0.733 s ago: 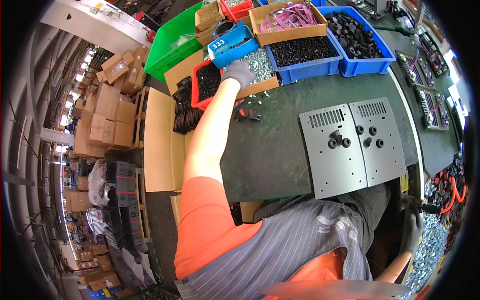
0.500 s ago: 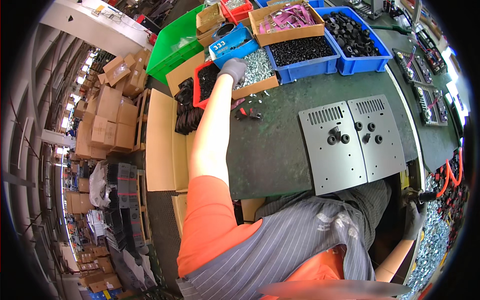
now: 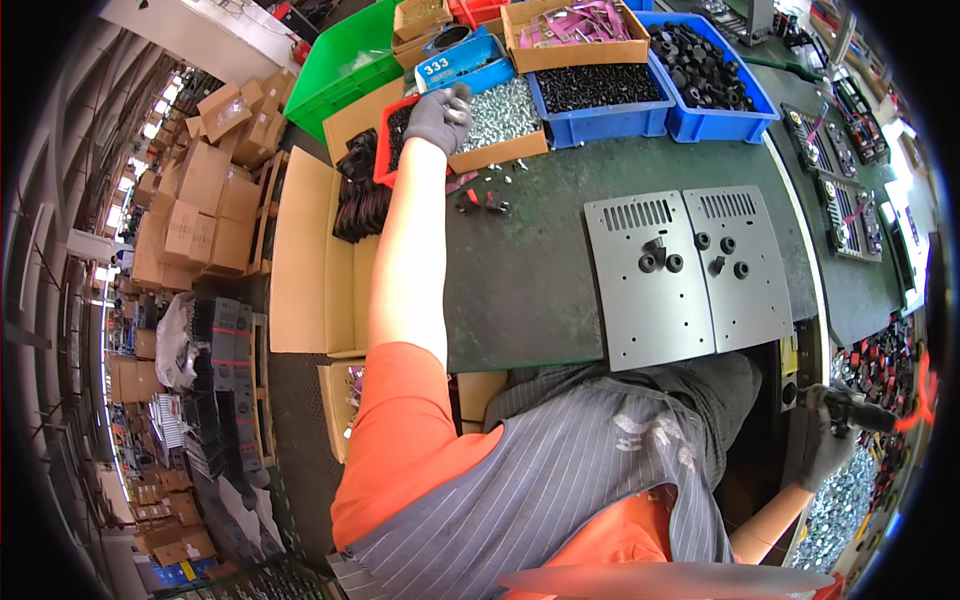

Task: Assembling electronic metal enclosures and cooling fans using a pneumatic screwdriver.

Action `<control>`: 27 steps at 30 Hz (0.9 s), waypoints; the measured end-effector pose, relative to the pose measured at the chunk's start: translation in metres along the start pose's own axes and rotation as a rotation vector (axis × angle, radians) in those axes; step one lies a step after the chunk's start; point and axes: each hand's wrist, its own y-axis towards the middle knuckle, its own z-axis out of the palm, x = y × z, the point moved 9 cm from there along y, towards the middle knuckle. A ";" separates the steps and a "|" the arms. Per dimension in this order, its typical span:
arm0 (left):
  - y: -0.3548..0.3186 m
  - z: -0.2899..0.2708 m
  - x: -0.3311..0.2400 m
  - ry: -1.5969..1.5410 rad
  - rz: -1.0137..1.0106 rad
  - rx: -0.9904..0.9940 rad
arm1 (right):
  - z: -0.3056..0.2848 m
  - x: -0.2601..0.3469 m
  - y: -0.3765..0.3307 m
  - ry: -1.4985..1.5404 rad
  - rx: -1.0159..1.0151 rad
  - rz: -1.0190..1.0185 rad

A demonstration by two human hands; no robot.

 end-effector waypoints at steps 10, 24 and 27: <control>-0.124 0.063 0.141 -0.228 -0.258 0.425 | 0.140 0.192 0.004 1.357 0.989 -0.031; -0.259 0.069 0.322 -0.237 -0.569 0.466 | 0.276 0.265 -0.029 1.066 0.694 -0.331; -0.259 0.065 0.324 -0.190 -0.560 0.449 | 0.278 0.262 -0.033 1.094 0.687 -0.300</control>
